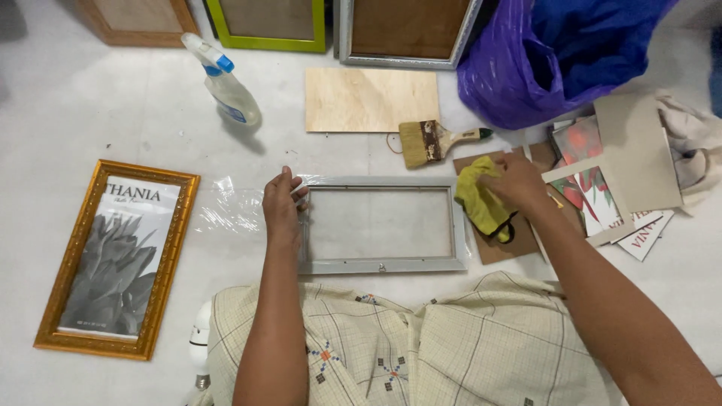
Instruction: Cleaning the glass of a picture frame using a cloth and a brush
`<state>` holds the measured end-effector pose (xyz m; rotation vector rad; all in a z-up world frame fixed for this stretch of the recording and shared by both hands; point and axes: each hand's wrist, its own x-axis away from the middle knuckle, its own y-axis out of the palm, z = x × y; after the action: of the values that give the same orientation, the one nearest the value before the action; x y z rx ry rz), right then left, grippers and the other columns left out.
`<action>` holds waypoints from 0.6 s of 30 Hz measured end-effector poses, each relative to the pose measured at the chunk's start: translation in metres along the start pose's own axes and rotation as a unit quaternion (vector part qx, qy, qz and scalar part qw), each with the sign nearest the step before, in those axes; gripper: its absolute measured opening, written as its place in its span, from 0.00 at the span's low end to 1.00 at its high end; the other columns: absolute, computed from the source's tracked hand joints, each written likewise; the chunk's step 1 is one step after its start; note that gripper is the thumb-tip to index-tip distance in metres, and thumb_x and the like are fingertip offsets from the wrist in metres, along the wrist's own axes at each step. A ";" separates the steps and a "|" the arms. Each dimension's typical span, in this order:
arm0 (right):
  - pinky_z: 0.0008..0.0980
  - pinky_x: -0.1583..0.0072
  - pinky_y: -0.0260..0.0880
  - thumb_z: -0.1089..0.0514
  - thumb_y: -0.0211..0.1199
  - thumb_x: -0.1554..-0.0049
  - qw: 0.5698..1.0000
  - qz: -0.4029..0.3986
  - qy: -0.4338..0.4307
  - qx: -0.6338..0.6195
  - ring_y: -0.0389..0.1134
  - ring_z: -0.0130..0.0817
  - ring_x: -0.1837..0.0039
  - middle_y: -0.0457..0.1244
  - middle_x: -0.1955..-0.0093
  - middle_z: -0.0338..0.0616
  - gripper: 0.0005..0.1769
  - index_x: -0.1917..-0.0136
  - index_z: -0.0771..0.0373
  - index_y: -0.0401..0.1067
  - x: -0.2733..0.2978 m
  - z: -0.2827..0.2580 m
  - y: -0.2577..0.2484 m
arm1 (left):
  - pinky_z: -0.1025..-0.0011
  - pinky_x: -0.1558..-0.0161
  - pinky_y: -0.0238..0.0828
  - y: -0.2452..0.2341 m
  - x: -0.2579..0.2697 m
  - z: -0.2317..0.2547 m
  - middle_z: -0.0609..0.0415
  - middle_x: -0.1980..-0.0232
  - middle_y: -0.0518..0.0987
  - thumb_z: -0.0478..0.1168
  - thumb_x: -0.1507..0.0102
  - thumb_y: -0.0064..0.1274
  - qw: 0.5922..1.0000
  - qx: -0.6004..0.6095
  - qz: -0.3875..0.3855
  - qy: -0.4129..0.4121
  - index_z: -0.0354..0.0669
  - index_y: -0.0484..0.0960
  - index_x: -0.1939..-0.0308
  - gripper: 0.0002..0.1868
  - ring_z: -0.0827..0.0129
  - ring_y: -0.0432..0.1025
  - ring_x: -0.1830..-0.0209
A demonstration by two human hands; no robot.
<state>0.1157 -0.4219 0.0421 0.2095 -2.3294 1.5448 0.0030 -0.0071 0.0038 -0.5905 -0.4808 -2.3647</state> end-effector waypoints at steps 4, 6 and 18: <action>0.67 0.38 0.70 0.43 0.75 0.52 0.998 -0.004 -0.022 0.063 0.64 0.70 0.32 0.64 0.35 0.66 0.51 0.23 0.68 0.61 -0.015 0.040 0.027 | 0.79 0.68 0.68 -0.001 -0.002 -0.002 0.53 0.51 0.78 0.60 0.33 0.53 1.000 -0.014 -0.004 0.004 0.42 0.70 0.41 0.29 0.73 0.77 0.60; 0.63 0.38 0.70 0.38 0.71 0.51 0.997 0.012 0.004 0.082 0.67 0.63 0.33 0.67 0.36 0.59 0.46 0.25 0.61 0.64 -0.028 0.058 0.043 | 0.79 0.68 0.69 0.000 -0.002 -0.001 0.53 0.50 0.78 0.61 0.33 0.52 1.000 -0.018 -0.006 0.011 0.41 0.70 0.40 0.30 0.73 0.77 0.59; 0.45 0.62 0.62 0.45 0.64 0.49 0.982 0.147 -0.070 -0.098 0.65 0.49 0.65 0.58 0.73 0.50 0.17 0.60 0.62 0.74 0.105 -0.042 -0.012 | 0.63 0.48 0.70 0.064 0.081 -0.050 0.42 0.43 0.82 0.55 0.35 0.60 0.921 -0.167 -0.316 0.153 0.45 0.66 0.27 0.37 0.54 0.79 0.44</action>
<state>0.0295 -0.3812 0.1048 -0.0813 -2.7047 1.4524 -0.0249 -0.1180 0.0166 -0.2050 -0.1238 -3.1257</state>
